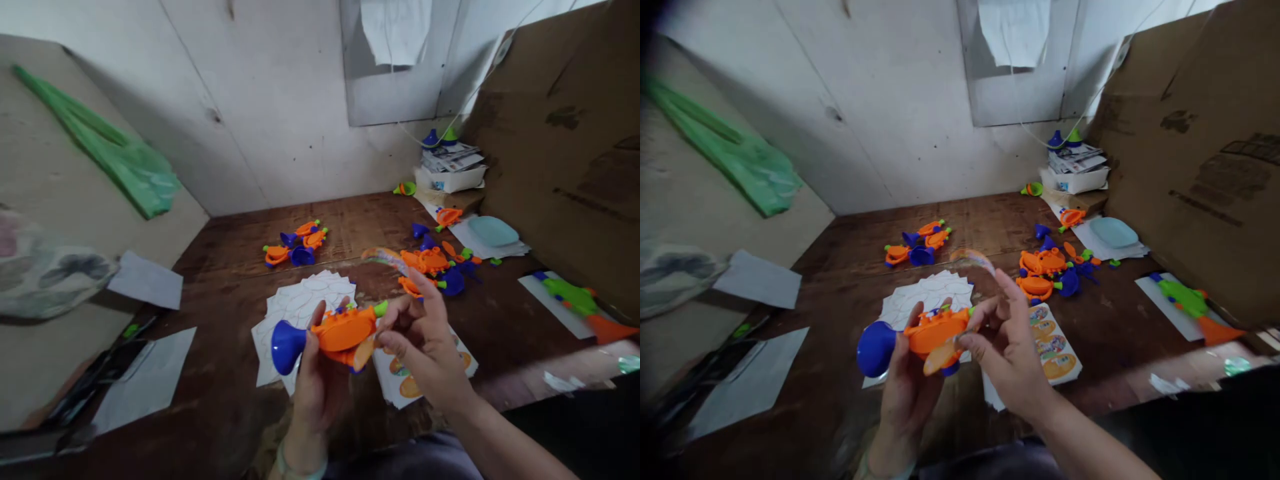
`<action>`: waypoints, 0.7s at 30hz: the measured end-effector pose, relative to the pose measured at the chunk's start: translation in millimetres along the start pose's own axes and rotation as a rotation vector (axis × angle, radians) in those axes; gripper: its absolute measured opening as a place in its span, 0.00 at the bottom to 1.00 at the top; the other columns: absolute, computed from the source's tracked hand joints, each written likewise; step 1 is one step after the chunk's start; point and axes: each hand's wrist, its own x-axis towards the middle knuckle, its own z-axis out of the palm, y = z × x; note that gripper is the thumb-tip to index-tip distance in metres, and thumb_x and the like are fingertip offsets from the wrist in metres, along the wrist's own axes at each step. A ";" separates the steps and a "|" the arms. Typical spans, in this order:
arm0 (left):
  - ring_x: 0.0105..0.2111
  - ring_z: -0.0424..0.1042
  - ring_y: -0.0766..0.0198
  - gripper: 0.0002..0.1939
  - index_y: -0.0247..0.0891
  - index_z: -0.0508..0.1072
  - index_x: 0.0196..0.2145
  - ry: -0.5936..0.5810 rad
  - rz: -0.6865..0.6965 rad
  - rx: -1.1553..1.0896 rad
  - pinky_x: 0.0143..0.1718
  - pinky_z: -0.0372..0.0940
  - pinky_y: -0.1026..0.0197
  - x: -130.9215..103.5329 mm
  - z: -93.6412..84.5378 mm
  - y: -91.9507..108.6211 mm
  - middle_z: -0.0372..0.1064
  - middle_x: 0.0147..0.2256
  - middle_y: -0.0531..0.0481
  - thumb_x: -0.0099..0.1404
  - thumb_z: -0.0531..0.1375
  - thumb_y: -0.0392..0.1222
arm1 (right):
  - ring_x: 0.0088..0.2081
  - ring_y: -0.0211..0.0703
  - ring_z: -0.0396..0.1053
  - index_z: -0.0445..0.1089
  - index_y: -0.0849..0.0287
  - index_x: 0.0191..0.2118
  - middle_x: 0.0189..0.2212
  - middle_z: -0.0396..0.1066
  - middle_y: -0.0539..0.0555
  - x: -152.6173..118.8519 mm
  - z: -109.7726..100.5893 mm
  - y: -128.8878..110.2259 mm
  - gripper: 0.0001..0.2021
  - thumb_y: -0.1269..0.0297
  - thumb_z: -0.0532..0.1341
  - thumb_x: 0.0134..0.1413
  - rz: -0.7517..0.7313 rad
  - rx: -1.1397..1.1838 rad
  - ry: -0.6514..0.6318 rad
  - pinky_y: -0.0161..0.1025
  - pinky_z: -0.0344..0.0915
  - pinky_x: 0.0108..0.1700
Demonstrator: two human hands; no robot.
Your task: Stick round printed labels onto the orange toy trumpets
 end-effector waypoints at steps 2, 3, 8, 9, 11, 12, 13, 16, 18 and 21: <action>0.55 0.84 0.50 0.27 0.59 0.81 0.57 -0.087 0.012 -0.011 0.53 0.80 0.51 -11.6 4.4 -3.2 0.82 0.59 0.47 0.62 0.75 0.63 | 0.39 0.36 0.76 0.57 0.31 0.73 0.40 0.72 0.46 4.9 3.6 -0.4 0.38 0.72 0.68 0.68 -0.021 -0.045 0.065 0.32 0.80 0.41; 0.57 0.83 0.48 0.29 0.58 0.81 0.58 -0.130 0.027 0.007 0.55 0.79 0.49 -15.1 6.7 -3.7 0.81 0.60 0.46 0.61 0.76 0.62 | 0.40 0.37 0.76 0.57 0.33 0.73 0.41 0.72 0.46 6.3 5.2 -0.3 0.38 0.72 0.68 0.67 -0.039 -0.073 0.091 0.33 0.81 0.42; 0.64 0.76 0.38 0.38 0.50 0.78 0.61 -0.185 0.142 0.140 0.65 0.73 0.38 -22.7 11.6 -5.0 0.75 0.66 0.38 0.55 0.79 0.59 | 0.42 0.41 0.78 0.57 0.37 0.74 0.42 0.73 0.48 3.4 9.3 -0.7 0.37 0.72 0.68 0.67 -0.102 -0.183 0.115 0.37 0.83 0.41; 0.65 0.75 0.37 0.36 0.50 0.78 0.60 -0.182 0.160 0.152 0.66 0.71 0.37 -23.2 11.1 -5.7 0.74 0.66 0.38 0.56 0.79 0.57 | 0.41 0.41 0.78 0.56 0.38 0.74 0.42 0.72 0.48 2.1 9.1 -1.3 0.37 0.71 0.69 0.67 -0.087 -0.193 0.111 0.37 0.83 0.40; 0.65 0.75 0.39 0.32 0.52 0.78 0.57 -0.182 0.196 0.158 0.68 0.69 0.36 -23.6 9.4 -7.2 0.74 0.67 0.41 0.57 0.79 0.54 | 0.39 0.42 0.78 0.56 0.40 0.74 0.41 0.72 0.49 0.3 7.9 -2.8 0.37 0.70 0.69 0.67 -0.044 -0.196 0.100 0.37 0.83 0.37; 0.66 0.75 0.39 0.31 0.53 0.78 0.56 -0.183 0.214 0.158 0.68 0.69 0.36 -23.7 8.5 -7.9 0.73 0.67 0.43 0.57 0.80 0.53 | 0.38 0.42 0.78 0.56 0.40 0.74 0.41 0.72 0.49 0.0 7.2 -3.3 0.37 0.70 0.69 0.67 -0.029 -0.189 0.090 0.38 0.83 0.36; 0.66 0.74 0.40 0.31 0.54 0.78 0.56 -0.180 0.231 0.158 0.68 0.69 0.37 -23.6 7.8 -8.5 0.73 0.68 0.44 0.56 0.80 0.52 | 0.38 0.42 0.78 0.56 0.40 0.73 0.41 0.71 0.49 -0.1 6.5 -3.7 0.37 0.70 0.69 0.67 -0.017 -0.178 0.078 0.38 0.83 0.36; 0.68 0.72 0.39 0.32 0.54 0.78 0.56 -0.164 0.262 0.179 0.67 0.71 0.38 -23.3 7.4 -10.1 0.70 0.70 0.44 0.56 0.81 0.51 | 0.37 0.41 0.78 0.55 0.40 0.72 0.41 0.70 0.48 0.6 5.1 -3.7 0.36 0.70 0.69 0.66 0.017 -0.156 0.052 0.37 0.82 0.35; 0.69 0.71 0.39 0.32 0.53 0.77 0.56 -0.152 0.273 0.195 0.66 0.72 0.38 -23.0 8.1 -11.2 0.69 0.70 0.44 0.56 0.81 0.50 | 0.37 0.41 0.77 0.55 0.41 0.72 0.41 0.70 0.48 1.1 4.8 -3.2 0.36 0.69 0.69 0.66 0.037 -0.154 0.061 0.37 0.81 0.33; 0.68 0.72 0.40 0.29 0.52 0.78 0.54 -0.141 0.295 0.197 0.67 0.72 0.39 -22.6 9.5 -13.2 0.70 0.69 0.44 0.57 0.80 0.49 | 0.37 0.41 0.77 0.56 0.41 0.72 0.41 0.70 0.48 1.8 3.8 -3.2 0.36 0.69 0.69 0.65 0.043 -0.150 0.081 0.35 0.80 0.34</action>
